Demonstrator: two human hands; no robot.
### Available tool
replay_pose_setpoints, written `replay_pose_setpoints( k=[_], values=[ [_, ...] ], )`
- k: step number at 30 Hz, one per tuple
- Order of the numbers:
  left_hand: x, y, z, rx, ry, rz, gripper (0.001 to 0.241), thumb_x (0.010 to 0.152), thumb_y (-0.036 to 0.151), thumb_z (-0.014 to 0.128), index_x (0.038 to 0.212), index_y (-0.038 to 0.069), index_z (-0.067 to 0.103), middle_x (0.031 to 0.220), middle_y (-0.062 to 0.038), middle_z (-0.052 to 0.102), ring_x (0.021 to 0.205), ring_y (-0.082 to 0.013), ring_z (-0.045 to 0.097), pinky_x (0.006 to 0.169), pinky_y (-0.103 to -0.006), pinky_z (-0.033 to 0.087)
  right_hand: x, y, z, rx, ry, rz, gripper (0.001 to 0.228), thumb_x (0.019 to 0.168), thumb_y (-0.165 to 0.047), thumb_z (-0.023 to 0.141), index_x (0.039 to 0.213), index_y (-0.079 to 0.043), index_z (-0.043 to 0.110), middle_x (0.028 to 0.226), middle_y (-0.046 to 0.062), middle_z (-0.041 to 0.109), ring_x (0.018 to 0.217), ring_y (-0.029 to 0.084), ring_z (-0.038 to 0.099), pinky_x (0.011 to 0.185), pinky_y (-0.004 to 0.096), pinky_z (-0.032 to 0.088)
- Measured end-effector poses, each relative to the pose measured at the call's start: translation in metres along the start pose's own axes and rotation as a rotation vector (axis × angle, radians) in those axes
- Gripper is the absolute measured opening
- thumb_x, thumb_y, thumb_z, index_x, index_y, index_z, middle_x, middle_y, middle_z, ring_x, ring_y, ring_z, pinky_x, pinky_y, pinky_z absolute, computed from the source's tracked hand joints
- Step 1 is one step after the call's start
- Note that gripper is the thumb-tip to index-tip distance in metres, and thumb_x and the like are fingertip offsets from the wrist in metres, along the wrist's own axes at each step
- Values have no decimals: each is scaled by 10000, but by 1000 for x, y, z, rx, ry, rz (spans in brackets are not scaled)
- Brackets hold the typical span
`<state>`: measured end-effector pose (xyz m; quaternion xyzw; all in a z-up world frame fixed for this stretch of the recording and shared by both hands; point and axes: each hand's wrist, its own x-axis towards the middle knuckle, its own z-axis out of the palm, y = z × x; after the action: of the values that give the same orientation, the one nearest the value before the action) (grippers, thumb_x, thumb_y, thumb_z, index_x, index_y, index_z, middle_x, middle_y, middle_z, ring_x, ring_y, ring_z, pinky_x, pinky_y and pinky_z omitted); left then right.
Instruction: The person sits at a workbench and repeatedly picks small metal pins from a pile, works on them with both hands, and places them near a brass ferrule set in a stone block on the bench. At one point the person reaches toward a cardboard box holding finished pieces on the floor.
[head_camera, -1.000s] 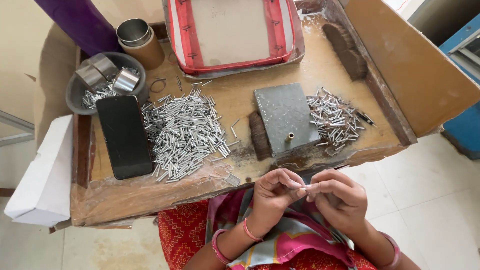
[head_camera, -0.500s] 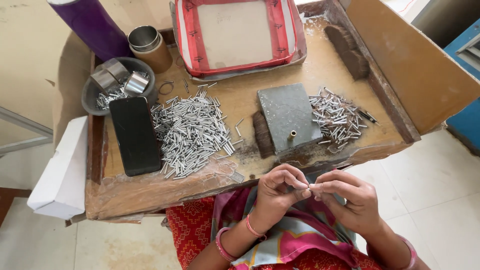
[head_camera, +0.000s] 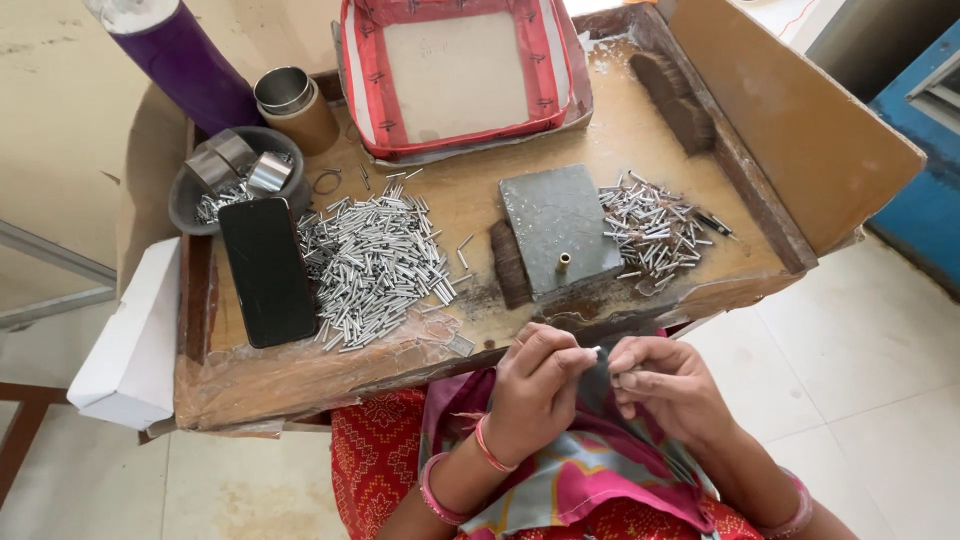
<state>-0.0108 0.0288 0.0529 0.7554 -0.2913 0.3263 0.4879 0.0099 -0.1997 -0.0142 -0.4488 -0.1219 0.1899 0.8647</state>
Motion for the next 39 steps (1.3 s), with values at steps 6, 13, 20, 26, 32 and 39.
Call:
replay_pose_setpoints(
  k=[6, 13, 20, 26, 32, 39],
  values=[
    [-7, 4, 12, -404, -56, -205, 228, 862, -80, 709, 1049, 51, 708, 984, -113, 641, 831, -261, 666, 727, -343, 554, -1, 10, -10, 321, -108, 151, 95, 937, 57, 632, 1024, 78, 665, 998, 136, 613, 770, 187, 668, 604, 295, 570],
    [-5, 0, 16, -246, -62, 46, 246, 874, -88, 717, 1078, 49, 699, 1000, -103, 642, 871, -274, 650, 801, -360, 558, -1, 12, -16, 377, -96, 200, 88, 927, 37, 632, 1006, 69, 650, 1010, 146, 621, 754, 171, 667, 599, 279, 569],
    [-2, -3, 13, 17, -112, 225, 270, 851, -34, 696, 1121, -21, 687, 1023, -118, 618, 906, -307, 634, 829, -408, 572, 0, 13, -17, 277, 5, 199, 107, 918, 34, 649, 1020, 59, 668, 1005, 140, 654, 748, 173, 683, 601, 293, 582],
    [-5, -9, 19, 202, -87, 270, 265, 868, 48, 672, 1119, -34, 660, 1084, -133, 599, 1004, -310, 601, 929, -458, 541, 1, 16, -12, 198, 61, 219, 141, 915, 27, 664, 1053, 44, 682, 948, 119, 697, 738, 175, 699, 598, 308, 588],
    [-2, -11, 16, 206, -96, 211, 330, 844, 88, 641, 1155, -20, 661, 1097, -136, 588, 1024, -315, 589, 984, -474, 511, 5, 16, -6, 153, 62, 224, 170, 934, 11, 659, 1103, 35, 663, 914, 102, 706, 750, 168, 699, 626, 318, 586],
    [-2, -17, 15, 153, -108, 156, 362, 825, 96, 633, 1170, -11, 664, 1076, -131, 588, 1019, -318, 588, 992, -480, 503, 10, 22, -9, 181, 35, 219, 190, 937, -1, 653, 1123, 43, 646, 906, 104, 703, 768, 174, 692, 653, 324, 582]
  ],
)
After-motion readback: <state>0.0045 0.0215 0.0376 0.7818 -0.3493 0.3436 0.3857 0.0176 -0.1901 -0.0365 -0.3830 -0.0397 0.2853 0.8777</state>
